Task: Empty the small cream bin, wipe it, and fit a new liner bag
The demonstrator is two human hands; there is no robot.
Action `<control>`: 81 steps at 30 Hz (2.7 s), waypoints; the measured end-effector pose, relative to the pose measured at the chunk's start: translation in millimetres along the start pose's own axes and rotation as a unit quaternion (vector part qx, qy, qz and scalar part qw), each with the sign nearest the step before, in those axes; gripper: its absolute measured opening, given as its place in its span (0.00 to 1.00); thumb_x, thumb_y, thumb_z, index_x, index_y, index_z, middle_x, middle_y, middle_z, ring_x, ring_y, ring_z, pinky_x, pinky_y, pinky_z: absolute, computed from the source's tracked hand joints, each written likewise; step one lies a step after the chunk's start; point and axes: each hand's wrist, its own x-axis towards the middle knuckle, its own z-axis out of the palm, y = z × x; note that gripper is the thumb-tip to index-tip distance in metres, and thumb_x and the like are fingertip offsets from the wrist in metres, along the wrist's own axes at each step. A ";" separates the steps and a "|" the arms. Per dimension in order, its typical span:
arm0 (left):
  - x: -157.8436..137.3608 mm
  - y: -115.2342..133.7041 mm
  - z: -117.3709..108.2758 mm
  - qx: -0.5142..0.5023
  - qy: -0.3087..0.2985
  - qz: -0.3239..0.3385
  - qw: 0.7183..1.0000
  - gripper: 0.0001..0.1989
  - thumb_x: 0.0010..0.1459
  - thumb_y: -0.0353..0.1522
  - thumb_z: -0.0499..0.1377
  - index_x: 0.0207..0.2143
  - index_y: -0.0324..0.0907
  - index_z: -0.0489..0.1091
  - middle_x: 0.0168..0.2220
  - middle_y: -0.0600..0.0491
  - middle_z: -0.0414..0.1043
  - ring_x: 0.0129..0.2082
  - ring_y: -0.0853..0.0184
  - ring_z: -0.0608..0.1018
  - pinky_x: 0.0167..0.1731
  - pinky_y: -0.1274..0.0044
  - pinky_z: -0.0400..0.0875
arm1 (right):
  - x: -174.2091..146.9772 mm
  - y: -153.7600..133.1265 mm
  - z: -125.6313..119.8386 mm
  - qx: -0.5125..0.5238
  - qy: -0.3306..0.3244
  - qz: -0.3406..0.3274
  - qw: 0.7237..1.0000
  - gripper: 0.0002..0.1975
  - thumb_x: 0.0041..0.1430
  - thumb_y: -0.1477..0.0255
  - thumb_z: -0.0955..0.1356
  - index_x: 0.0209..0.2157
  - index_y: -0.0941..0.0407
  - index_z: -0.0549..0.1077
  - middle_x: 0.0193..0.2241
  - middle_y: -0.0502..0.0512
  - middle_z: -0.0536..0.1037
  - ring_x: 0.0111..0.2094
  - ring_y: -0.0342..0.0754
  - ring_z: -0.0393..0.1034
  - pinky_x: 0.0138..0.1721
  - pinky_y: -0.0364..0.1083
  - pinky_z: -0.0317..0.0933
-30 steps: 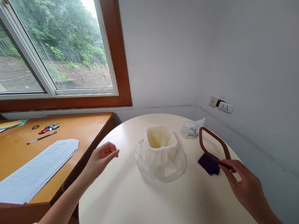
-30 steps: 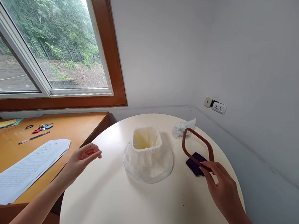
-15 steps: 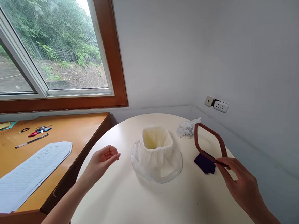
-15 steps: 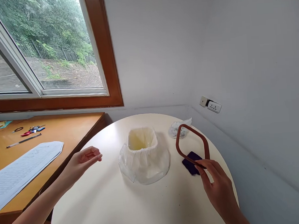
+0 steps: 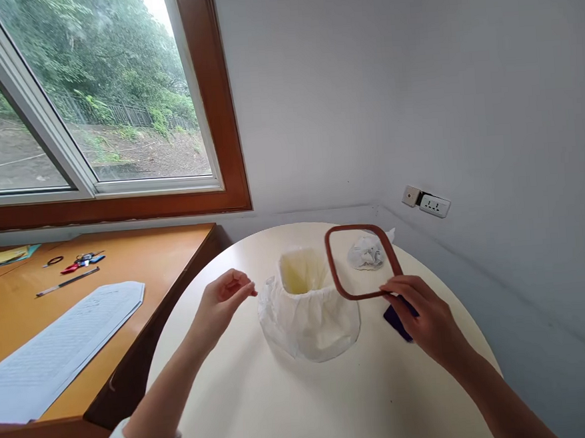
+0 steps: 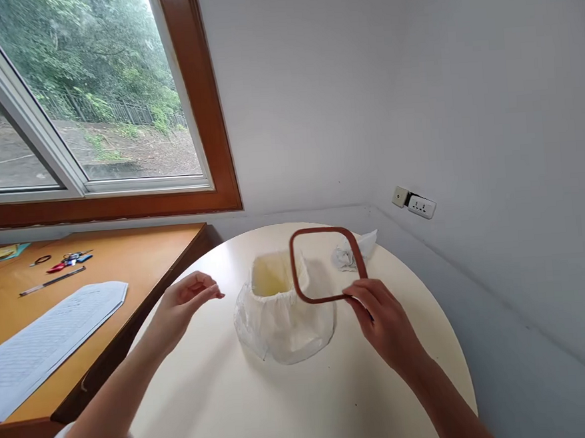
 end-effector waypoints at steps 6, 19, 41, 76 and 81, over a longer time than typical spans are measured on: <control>23.5 27.2 30.9 -0.133 -0.021 -0.004 0.991 0.31 0.56 0.41 0.55 0.59 0.49 0.45 0.40 0.51 0.70 0.34 0.66 0.75 0.41 0.66 0.71 | 61.5 -13.0 27.0 0.047 -0.039 -0.057 0.997 0.08 0.59 0.78 0.61 0.38 0.55 0.68 0.37 0.56 0.72 0.42 0.48 0.66 0.43 0.49 0.63; 46.0 23.4 23.9 0.036 0.003 0.053 0.998 0.24 0.57 0.38 0.53 0.55 0.41 0.58 0.31 0.52 0.70 0.34 0.66 0.73 0.32 0.73 0.69 | 95.0 -12.8 63.8 0.095 -0.018 -0.016 0.995 0.11 0.58 0.79 0.59 0.34 0.54 0.70 0.46 0.58 0.68 0.50 0.50 0.63 0.48 0.52 0.61; 29.1 25.0 28.5 0.201 -0.103 0.015 0.974 0.22 0.57 0.41 0.49 0.55 0.50 0.60 0.26 0.55 0.72 0.24 0.65 0.72 0.22 0.78 0.62 | 89.6 0.7 76.4 0.025 -0.062 0.072 0.995 0.14 0.58 0.75 0.59 0.43 0.54 0.72 0.50 0.59 0.70 0.51 0.54 0.65 0.48 0.56 0.63; 24.5 19.0 40.5 0.332 -0.206 -0.011 0.921 0.16 0.58 0.43 0.47 0.30 0.45 0.68 0.22 0.54 0.67 0.20 0.68 0.67 0.16 0.79 0.53 | 93.0 1.1 78.2 0.155 -0.155 0.145 0.965 0.18 0.61 0.74 0.54 0.45 0.52 0.70 0.40 0.54 0.76 0.38 0.48 0.71 0.35 0.46 0.65; 22.4 23.9 39.9 0.359 -0.223 -0.004 0.906 0.15 0.58 0.41 0.47 0.31 0.45 0.70 0.23 0.55 0.67 0.22 0.68 0.68 0.19 0.79 0.54 | 93.0 -4.7 68.4 0.131 -0.204 0.152 0.958 0.19 0.59 0.73 0.56 0.50 0.49 0.67 0.40 0.53 0.77 0.37 0.49 0.72 0.34 0.46 0.65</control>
